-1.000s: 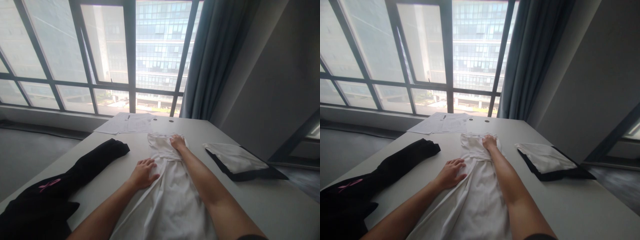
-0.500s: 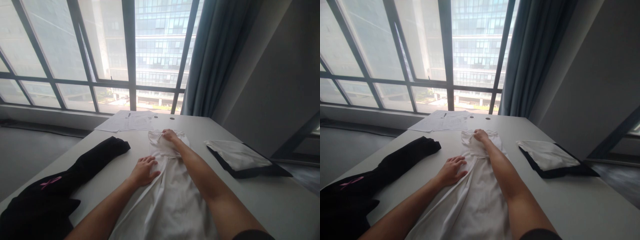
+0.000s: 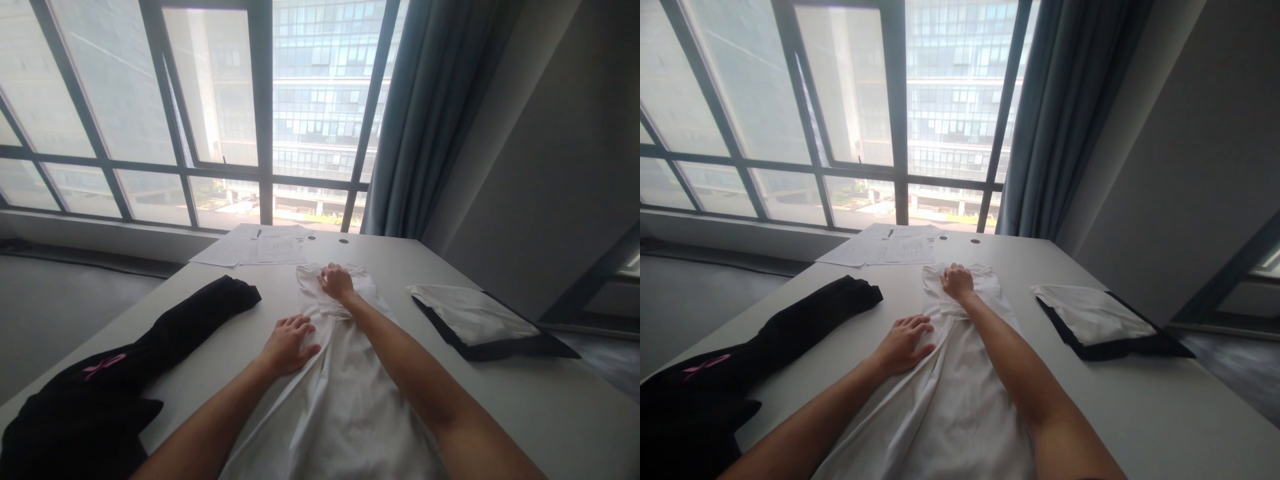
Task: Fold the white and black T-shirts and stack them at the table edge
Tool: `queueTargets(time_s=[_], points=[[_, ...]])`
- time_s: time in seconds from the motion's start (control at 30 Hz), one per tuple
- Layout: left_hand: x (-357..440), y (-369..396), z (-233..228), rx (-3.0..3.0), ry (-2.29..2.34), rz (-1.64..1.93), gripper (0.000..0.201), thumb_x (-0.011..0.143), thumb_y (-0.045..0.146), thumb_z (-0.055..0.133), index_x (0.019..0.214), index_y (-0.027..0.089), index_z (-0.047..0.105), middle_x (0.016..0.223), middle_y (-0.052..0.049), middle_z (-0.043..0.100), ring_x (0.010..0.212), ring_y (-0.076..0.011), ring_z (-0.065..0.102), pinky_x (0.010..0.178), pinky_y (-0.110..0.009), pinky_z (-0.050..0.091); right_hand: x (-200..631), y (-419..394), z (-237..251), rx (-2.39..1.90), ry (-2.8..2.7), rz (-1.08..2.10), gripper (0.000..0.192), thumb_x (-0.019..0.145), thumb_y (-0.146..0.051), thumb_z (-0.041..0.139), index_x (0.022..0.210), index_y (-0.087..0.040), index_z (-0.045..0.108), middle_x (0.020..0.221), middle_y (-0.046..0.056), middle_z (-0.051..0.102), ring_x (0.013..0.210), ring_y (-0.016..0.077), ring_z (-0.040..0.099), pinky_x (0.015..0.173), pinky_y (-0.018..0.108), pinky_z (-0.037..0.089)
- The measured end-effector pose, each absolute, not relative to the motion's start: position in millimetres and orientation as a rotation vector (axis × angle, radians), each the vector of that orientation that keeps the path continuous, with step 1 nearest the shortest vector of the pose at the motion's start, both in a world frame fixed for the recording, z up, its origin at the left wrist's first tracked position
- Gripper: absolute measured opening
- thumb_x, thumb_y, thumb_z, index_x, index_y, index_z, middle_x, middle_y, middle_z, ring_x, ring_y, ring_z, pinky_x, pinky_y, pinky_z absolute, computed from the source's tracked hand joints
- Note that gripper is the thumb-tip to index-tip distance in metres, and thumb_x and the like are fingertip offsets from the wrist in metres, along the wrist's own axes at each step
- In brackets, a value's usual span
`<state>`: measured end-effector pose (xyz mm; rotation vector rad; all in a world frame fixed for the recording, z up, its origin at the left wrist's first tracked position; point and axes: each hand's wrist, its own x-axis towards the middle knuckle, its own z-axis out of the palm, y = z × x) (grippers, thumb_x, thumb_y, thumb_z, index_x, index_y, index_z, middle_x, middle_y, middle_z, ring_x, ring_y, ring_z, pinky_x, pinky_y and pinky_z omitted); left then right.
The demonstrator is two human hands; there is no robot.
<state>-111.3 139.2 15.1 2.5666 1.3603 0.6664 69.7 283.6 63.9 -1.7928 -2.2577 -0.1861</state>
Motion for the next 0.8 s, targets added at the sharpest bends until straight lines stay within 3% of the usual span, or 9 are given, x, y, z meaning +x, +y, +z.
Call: queueTargets(time_s=[0.1,0.2,0.33,0.43,0.6,0.7,0.8], points=[[-111,139,14,2.572,1.367,0.672,0.037,0.088,0.046,0.060,0.118,0.025,0.064,0.137,-0.007,0.059,0.131,-0.0283,0.050,0.109,-0.048,0.037,58,259,68,-1.893,-2.470,-0.086,0.043,0.090,-0.051,0.054,0.103,-0.015,0.072,0.110,0.016,0.070,0.103,0.0281,0.065,0.088,0.035,0.048],[-111,139,14,2.579,1.368,0.675,0.036,0.089,0.046,0.060,0.118,0.025,0.064,0.136,-0.007,0.060,0.131,-0.0282,0.050,0.109,-0.048,0.037,53,247,70,-1.998,-2.523,-0.029,0.037,0.085,-0.038,0.061,0.109,-0.013,0.072,0.112,0.020,0.070,0.105,0.0293,0.066,0.084,0.034,0.050],[-111,138,14,2.583,1.364,0.688,0.035,0.089,0.045,0.060,0.117,0.026,0.064,0.135,-0.007,0.060,0.131,-0.0276,0.050,0.110,-0.047,0.037,54,246,74,-2.010,-2.415,-0.027,0.033,0.089,-0.027,0.051,0.111,-0.012,0.071,0.113,0.020,0.070,0.103,0.0274,0.067,0.081,0.032,0.049],[-111,139,14,2.589,1.356,0.701,0.034,0.090,0.045,0.059,0.117,0.025,0.064,0.136,-0.007,0.060,0.131,-0.0274,0.050,0.109,-0.047,0.037,57,245,76,-1.892,-2.292,-0.001,0.037,0.094,-0.029,0.041,0.112,-0.016,0.070,0.112,0.015,0.071,0.101,0.0239,0.067,0.080,0.029,0.046],[-112,141,12,2.590,1.354,0.704,0.034,0.089,0.045,0.058,0.116,0.025,0.065,0.135,-0.008,0.061,0.129,-0.0271,0.051,0.109,-0.046,0.037,72,245,77,-1.772,-2.448,0.222,0.039,0.096,-0.043,0.043,0.103,-0.020,0.072,0.108,0.010,0.073,0.100,0.0218,0.065,0.081,0.027,0.044],[-112,141,11,2.589,1.354,0.695,0.034,0.089,0.045,0.058,0.116,0.024,0.065,0.134,-0.008,0.061,0.128,-0.0273,0.052,0.109,-0.047,0.037,84,250,71,-1.882,-2.344,0.168,0.051,0.098,-0.053,0.033,0.117,-0.021,0.068,0.123,0.011,0.067,0.113,0.0243,0.060,0.093,0.032,0.042],[-112,140,12,2.588,1.359,0.696,0.034,0.089,0.045,0.058,0.115,0.024,0.065,0.134,-0.008,0.061,0.128,-0.0275,0.053,0.108,-0.047,0.038,92,254,57,-2.061,-2.410,0.273,0.059,0.095,-0.055,0.039,0.144,-0.024,0.049,0.151,0.012,0.044,0.137,0.0301,0.042,0.107,0.043,0.033]])
